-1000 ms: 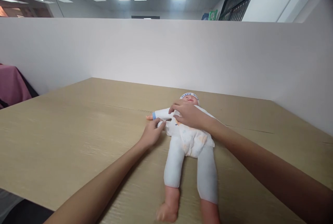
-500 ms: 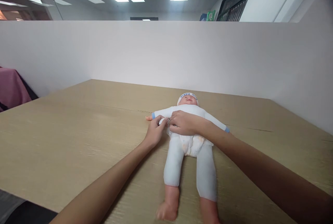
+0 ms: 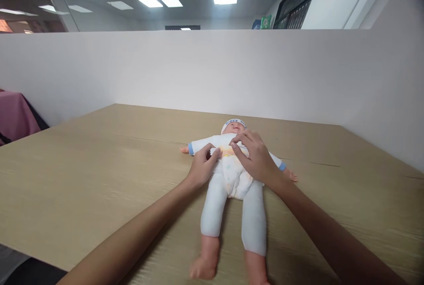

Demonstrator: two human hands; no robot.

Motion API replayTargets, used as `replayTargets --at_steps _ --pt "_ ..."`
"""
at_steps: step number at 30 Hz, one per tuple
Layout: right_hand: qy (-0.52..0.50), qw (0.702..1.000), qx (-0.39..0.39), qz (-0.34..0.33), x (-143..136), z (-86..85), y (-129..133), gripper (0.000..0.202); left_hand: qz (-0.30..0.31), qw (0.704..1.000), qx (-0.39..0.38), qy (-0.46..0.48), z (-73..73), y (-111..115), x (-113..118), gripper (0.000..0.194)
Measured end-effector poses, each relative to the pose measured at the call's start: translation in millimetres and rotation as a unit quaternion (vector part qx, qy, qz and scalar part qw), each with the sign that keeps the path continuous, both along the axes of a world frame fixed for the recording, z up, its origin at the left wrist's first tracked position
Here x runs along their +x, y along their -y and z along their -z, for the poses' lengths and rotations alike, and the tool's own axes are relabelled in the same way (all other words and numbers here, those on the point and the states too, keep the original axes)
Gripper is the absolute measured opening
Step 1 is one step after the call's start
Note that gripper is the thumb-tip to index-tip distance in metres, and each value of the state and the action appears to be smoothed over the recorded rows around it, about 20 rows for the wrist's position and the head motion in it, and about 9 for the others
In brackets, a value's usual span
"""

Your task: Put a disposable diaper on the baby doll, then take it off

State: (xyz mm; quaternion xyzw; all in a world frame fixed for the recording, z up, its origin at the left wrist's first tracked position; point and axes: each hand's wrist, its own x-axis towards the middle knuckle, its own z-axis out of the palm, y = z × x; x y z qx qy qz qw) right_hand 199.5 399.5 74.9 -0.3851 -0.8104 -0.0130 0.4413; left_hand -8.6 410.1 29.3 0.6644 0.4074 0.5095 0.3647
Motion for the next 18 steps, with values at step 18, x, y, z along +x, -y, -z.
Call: replayTargets --at_steps 18 --pt "0.156 0.978 -0.115 -0.076 -3 -5.0 14 0.03 -0.032 0.996 -0.023 0.083 9.2 -7 -28 0.042"
